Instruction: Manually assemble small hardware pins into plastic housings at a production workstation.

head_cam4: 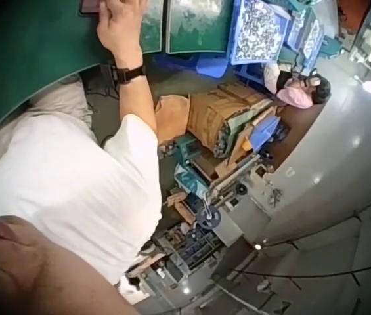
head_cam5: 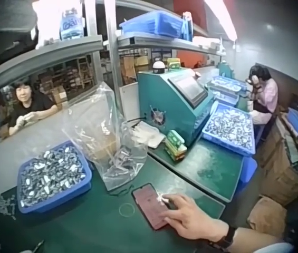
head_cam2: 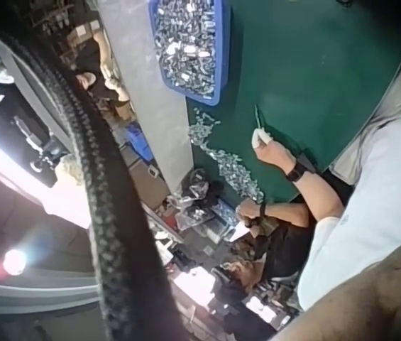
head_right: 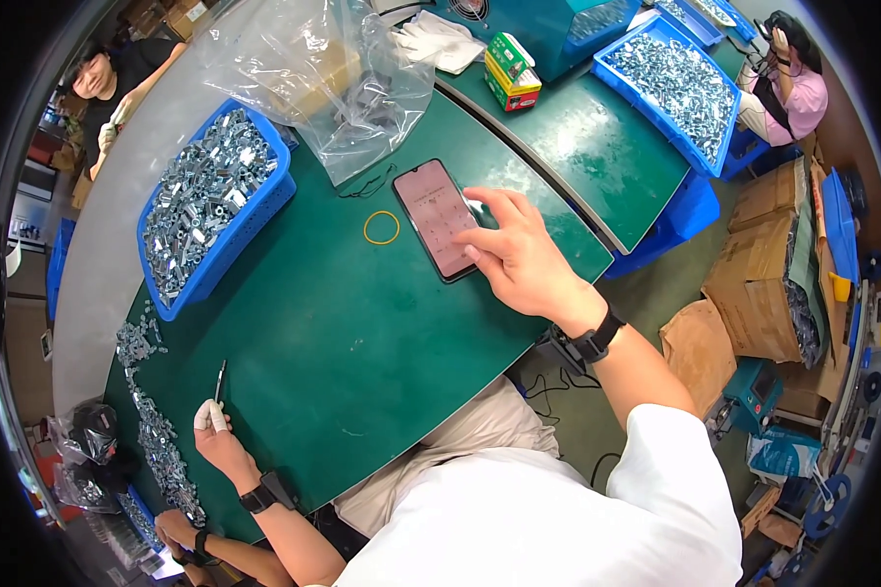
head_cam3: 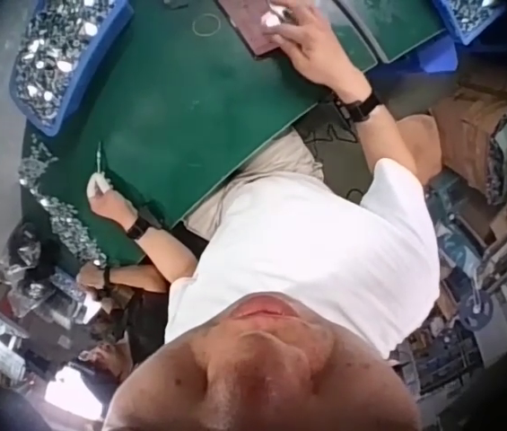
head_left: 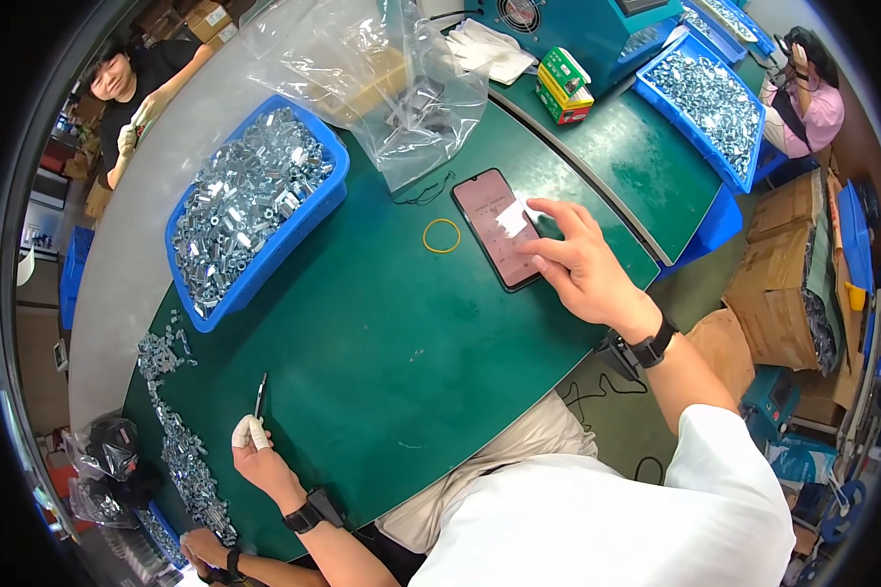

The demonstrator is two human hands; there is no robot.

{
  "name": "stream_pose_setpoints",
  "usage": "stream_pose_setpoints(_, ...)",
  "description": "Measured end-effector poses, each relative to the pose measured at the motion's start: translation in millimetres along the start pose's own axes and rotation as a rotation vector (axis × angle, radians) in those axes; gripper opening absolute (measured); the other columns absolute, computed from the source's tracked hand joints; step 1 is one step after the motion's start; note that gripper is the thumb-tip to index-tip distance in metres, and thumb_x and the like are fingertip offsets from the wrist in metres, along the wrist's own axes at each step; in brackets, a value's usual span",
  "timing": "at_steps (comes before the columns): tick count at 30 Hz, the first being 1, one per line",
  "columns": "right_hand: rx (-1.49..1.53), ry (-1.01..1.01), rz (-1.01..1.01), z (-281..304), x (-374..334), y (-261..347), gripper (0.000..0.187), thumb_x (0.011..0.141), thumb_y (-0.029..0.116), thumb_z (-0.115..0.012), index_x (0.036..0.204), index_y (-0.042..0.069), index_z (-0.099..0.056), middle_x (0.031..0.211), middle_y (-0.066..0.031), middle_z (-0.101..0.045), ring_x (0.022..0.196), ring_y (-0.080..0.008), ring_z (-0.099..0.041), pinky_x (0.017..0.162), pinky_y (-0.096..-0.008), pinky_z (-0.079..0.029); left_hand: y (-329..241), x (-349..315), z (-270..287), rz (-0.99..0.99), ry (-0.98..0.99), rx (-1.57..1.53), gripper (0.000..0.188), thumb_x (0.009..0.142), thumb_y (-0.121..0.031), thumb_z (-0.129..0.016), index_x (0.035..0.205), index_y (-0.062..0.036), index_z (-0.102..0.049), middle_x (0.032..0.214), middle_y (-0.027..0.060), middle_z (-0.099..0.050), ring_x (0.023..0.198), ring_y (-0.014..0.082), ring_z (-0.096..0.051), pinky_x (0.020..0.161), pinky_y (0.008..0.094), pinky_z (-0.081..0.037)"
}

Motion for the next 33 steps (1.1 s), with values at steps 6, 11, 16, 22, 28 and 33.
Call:
stream_pose_setpoints(6,0.092,-0.048,-0.035,1.7,1.5,0.5,0.022,0.091,0.006,-0.058,0.111,0.008,-0.069,0.14,-0.018,-0.048,0.129,-0.0373,-0.044,0.108,-0.0443,-0.036,3.8,2.2,0.6,-0.014,0.004,-0.026,0.014,0.096,-0.009,-0.063,0.107,-0.0003,-0.067,0.091,0.0017,-0.066,0.073,0.0061,-0.052,0.063,0.0206,-0.041)
stream_pose_setpoints(11,0.096,-0.103,-0.04,2.5,2.2,-6.1,0.024,0.092,0.005,-0.057,0.114,0.008,-0.067,0.137,-0.0178,-0.05,0.126,-0.0357,-0.048,0.104,-0.0429,-0.04,3.2,1.2,1.3,-0.015,0.001,-0.012,0.014,0.096,-0.008,-0.063,0.107,-0.0003,-0.067,0.091,0.0018,-0.066,0.073,0.0062,-0.052,0.064,0.0206,-0.041)
stream_pose_setpoints(16,0.141,-0.121,-0.106,-0.7,-2.3,-13.5,0.026,0.092,0.005,-0.057,0.116,0.007,-0.066,0.133,-0.0176,-0.052,0.12,-0.0334,-0.054,0.099,-0.0404,-0.045,0.7,0.3,0.3,-0.01,0.006,-0.002,0.014,0.096,-0.008,-0.063,0.107,-0.0004,-0.067,0.091,0.0015,-0.066,0.074,0.0063,-0.053,0.064,0.0206,-0.041)
stream_pose_setpoints(22,0.144,-0.13,-0.145,5.4,-2.1,-11.0,0.025,0.091,0.005,-0.058,0.115,0.006,-0.067,0.123,-0.0164,-0.056,0.102,-0.0294,-0.059,0.088,-0.0359,-0.049,2.6,0.2,0.4,-0.001,0.01,0.009,0.014,0.095,-0.007,-0.064,0.108,-0.0007,-0.066,0.09,0.0006,-0.065,0.074,0.0066,-0.053,0.064,0.021,-0.041)
stream_pose_setpoints(28,0.16,-0.006,-0.207,-2.1,-5.9,-10.7,0.022,0.089,0.003,-0.061,0.11,0.006,-0.069,0.116,-0.0139,-0.056,0.091,-0.027,-0.055,0.083,-0.0359,-0.048,0.1,-0.2,-0.8,-0.009,0.012,0.03,0.014,0.096,-0.007,-0.064,0.108,-0.0009,-0.066,0.091,0.0002,-0.065,0.074,0.0067,-0.052,0.065,0.0217,-0.041)
stream_pose_setpoints(33,0.085,-0.093,-0.032,0.4,-6.0,-0.7,0.022,0.087,0.003,-0.062,0.108,0.007,-0.07,0.121,-0.0132,-0.055,0.104,-0.0292,-0.054,0.091,-0.0384,-0.045,0.6,-0.1,-0.5,-0.019,0.018,0.035,0.014,0.096,-0.007,-0.064,0.108,-0.0009,-0.066,0.091,0.0004,-0.065,0.074,0.0067,-0.053,0.065,0.0218,-0.041)
Point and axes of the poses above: each hand's wrist, its own x-axis towards the middle knuckle, its own z-axis out of the back of the hand, y = z × x, the point moved 4 cm from there along x, towards the middle knuckle
